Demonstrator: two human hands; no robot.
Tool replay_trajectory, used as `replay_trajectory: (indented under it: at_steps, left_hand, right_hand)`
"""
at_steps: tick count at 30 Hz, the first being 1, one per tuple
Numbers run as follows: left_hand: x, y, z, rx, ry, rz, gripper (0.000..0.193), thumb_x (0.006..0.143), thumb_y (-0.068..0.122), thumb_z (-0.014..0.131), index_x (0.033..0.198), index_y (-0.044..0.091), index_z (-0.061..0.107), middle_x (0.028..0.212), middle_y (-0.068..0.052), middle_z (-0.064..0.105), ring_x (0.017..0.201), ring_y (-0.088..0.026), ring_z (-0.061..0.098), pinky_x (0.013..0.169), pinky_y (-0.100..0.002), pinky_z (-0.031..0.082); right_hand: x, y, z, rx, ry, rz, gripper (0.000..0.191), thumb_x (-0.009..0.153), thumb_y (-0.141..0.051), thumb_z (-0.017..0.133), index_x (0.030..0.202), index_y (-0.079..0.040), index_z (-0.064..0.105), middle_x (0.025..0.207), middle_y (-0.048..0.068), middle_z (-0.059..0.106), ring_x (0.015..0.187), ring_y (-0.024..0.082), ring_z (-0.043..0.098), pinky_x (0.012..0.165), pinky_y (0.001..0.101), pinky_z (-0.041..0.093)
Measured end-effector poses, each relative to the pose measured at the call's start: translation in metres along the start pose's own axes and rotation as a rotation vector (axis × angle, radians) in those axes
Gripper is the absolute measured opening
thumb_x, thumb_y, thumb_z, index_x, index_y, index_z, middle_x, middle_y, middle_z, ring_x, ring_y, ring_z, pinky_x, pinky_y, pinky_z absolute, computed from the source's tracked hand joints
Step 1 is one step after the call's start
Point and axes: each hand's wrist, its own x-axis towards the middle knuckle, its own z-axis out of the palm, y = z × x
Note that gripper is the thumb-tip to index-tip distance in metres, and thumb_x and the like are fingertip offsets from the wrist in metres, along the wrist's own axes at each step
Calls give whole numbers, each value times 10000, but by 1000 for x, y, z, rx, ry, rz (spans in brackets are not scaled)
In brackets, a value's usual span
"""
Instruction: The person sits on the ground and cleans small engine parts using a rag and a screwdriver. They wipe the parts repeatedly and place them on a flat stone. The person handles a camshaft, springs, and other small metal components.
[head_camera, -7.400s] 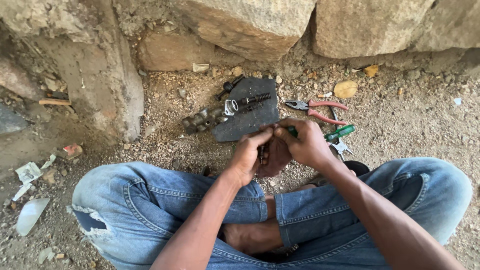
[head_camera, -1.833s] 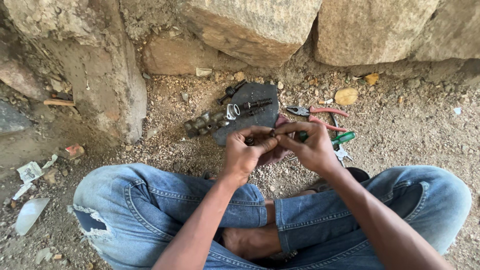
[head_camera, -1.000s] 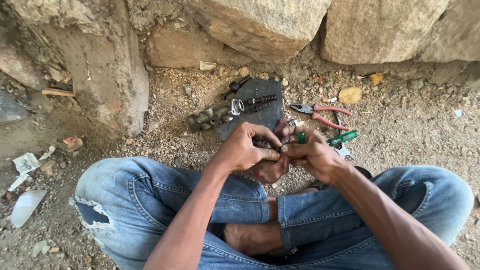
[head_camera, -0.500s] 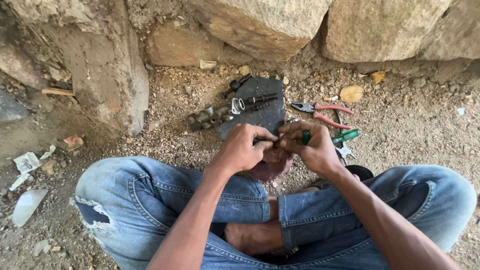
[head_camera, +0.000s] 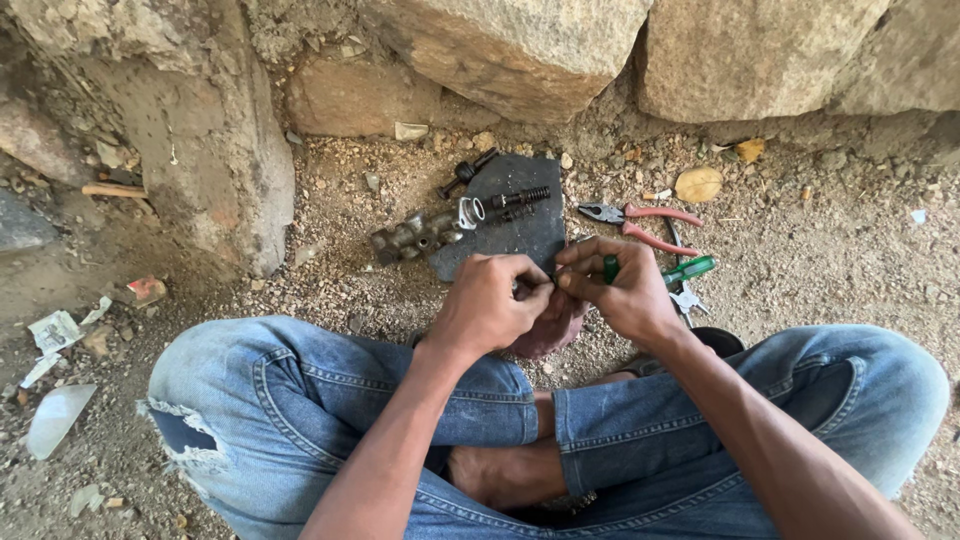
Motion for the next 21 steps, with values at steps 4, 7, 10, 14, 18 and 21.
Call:
replay_trajectory:
  at_steps: [4,7,10,14,18,21]
  left_hand:
    - [1,-3,-4,-52,-55,-32,163,861,135,741,995,63,796,939,-120,806,802,-189,781,766,-342,615]
    - [3,-5,-8,-55,-91,-40,178,836,122,747,987,38,789,918,-134,805,817,-199,782,764,-348,600]
    - [4,-4,-5,-67,-102,-30,182,824,139,762,975,39,781,914,-126,804,806,-196,782,767,-336,607]
    - [1,-7,5,-63,-32,38,169,848,151,760,966,30,774,919,-128,798,797,-195,781,751,-338,615]
    - [0,-16,17,-42,-54,69,161,871,139,726,959,5,712,885,-145,772,740,-229,761,705,-350,624]
    - [0,-22,29,13,-40,151,173,879,132,693,960,-11,638,852,-163,743,691,-249,742,664,-353,635]
  right_hand:
    - [-3,-6,-2,-163,-28,-38,309,829,28,752,1133,8,701,937,94,791,868,138,753,804,292,616]
    - [-5,-9,1,-182,-45,-45,324,830,38,749,1148,4,700,930,102,785,877,146,748,806,296,611]
    - [-6,-10,1,-197,-37,-23,331,825,45,749,1148,-3,699,934,99,792,884,142,757,811,287,616]
    - [-7,-9,1,-93,14,11,355,820,69,738,1165,8,678,927,114,795,860,146,753,778,288,608]
    - [-6,-6,1,-81,32,23,348,818,74,740,1154,16,672,929,115,798,850,137,754,757,274,619]
    - [-6,-6,4,-79,34,-9,328,826,85,733,1145,27,684,934,113,797,867,134,751,767,269,616]
